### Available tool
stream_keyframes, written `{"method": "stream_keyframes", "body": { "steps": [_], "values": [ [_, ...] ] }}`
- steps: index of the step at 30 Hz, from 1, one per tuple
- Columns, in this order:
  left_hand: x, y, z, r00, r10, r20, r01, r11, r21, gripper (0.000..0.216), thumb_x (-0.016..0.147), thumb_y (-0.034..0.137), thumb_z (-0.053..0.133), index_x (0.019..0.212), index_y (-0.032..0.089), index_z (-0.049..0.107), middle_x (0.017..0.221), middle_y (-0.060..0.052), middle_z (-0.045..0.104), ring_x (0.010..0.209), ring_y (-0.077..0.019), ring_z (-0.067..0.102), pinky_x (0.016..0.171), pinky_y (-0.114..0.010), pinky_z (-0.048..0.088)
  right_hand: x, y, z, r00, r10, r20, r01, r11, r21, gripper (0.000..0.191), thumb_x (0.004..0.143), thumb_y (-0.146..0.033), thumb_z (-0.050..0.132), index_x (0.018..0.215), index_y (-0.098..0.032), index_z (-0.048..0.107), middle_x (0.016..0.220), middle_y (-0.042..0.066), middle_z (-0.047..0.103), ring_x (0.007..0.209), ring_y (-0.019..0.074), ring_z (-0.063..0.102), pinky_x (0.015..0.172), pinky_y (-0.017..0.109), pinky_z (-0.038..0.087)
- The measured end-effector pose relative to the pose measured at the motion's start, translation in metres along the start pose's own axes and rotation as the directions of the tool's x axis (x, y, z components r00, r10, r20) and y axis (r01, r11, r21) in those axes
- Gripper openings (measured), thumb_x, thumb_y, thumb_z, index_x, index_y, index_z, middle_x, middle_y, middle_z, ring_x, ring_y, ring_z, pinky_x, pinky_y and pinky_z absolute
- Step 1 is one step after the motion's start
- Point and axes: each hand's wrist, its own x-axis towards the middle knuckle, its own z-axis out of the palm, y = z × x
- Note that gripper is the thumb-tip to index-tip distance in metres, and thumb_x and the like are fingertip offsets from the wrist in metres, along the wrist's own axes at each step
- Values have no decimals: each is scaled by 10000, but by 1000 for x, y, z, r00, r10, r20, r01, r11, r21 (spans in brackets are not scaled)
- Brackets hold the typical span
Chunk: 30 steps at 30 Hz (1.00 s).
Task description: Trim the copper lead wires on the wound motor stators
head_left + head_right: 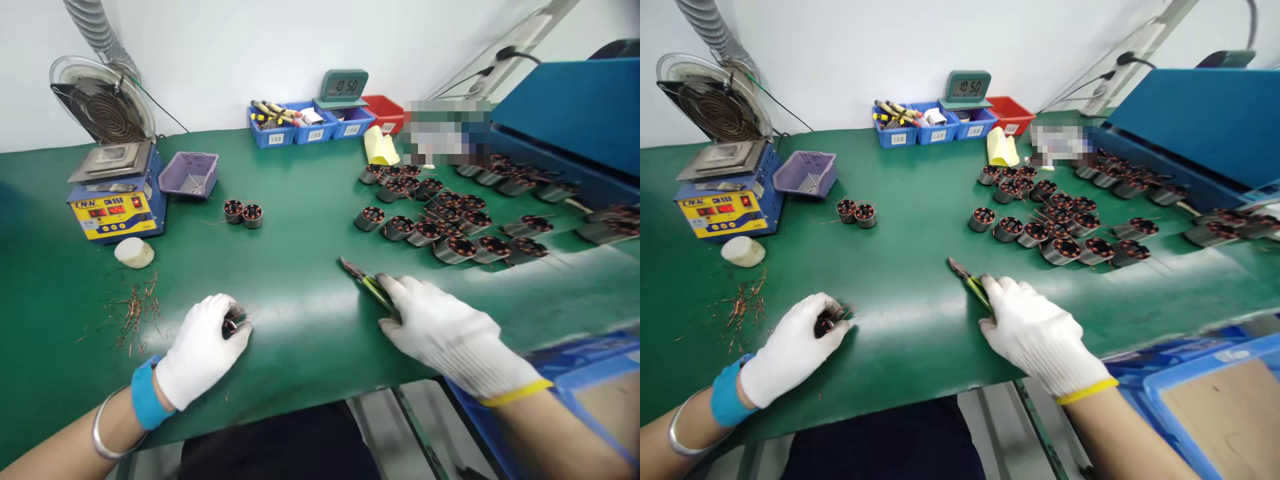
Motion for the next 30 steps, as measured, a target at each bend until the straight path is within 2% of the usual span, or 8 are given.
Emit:
{"method": "stream_keyframes", "body": {
  "steps": [3, 7, 9, 11, 13, 15, 19, 30],
  "values": [
    [0, 0, 2, 1000, -17, -14, 17, 1000, -15, 91, 832, 287, 528, 783, 210, 521, 765, -23, 598, 756, -213, 585, 680, -352, 457, 0, -8, 8, 994, 29, -105, -25, 999, 41, 487, 870, -249, 416, 1325, -101, 511, 1034, 190, 626, 871, 337, 614, 657, 420, 477],
    [-1, -1, 5, 1000, -22, -16, 21, 999, -41, 81, 829, 289, 537, 817, 210, 546, 797, -32, 612, 778, -224, 591, 699, -367, 470, -6, -18, 11, 971, 178, -161, -93, 898, 431, 647, 861, -293, 426, 1461, -84, 304, 1170, 214, 608, 1043, 363, 601, 853, 488, 501],
    [-1, -2, 6, 1000, -19, -16, 18, 998, -56, 74, 830, 284, 538, 838, 212, 555, 819, -39, 620, 801, -233, 594, 712, -375, 476, -15, -30, 2, 982, 188, 13, -142, 696, 703, 667, 850, -335, 445, 1471, -155, 281, 1147, 172, 623, 1008, 337, 627, 853, 483, 512],
    [-1, -4, 6, 1000, -17, -20, 15, 998, -61, 70, 828, 279, 544, 849, 214, 556, 828, -38, 621, 815, -236, 593, 728, -380, 475, -25, -49, -12, 968, -75, 241, -205, 324, 924, 629, 812, -369, 492, 1405, -209, 363, 1071, 119, 631, 891, 281, 658, 797, 432, 534],
    [-1, -5, 7, 1000, -16, -24, 15, 998, -61, 71, 831, 280, 541, 858, 215, 554, 837, -33, 619, 819, -231, 588, 742, -382, 468, -30, -70, -26, 830, -439, 345, -394, -22, 919, 550, 732, -364, 561, 1254, -208, 483, 940, 62, 620, 731, 209, 645, 700, 359, 535],
    [-1, -6, 9, 1000, -15, -22, 13, 998, -61, 76, 840, 283, 530, 867, 217, 556, 845, -30, 618, 823, -225, 582, 757, -384, 463, -29, -89, -35, 669, -638, 381, -592, -148, 792, 478, 656, -331, 609, 1105, -187, 532, 808, 11, 589, 616, 146, 598, 606, 283, 497],
    [-1, -7, 9, 1000, 10, -16, -11, 998, -69, 89, 852, 291, 520, 875, 218, 564, 853, -39, 619, 828, -232, 571, 763, -398, 461, -17, -104, -43, 514, -740, 434, -738, -125, 663, 495, 620, -332, 668, 1058, -177, 498, 738, -10, 601, 593, 116, 587, 564, 226, 458],
    [0, -7, 9, 999, 17, 32, -14, 997, -69, 98, 847, 271, 498, 854, 203, 568, 834, -42, 595, 795, -221, 542, 734, -380, 433, -9, -100, -55, 532, -716, 452, -697, -68, 714, 511, 591, -275, 655, 1077, -187, 525, 868, -6, 607, 675, 120, 607, 590, 231, 486]
  ]
}}
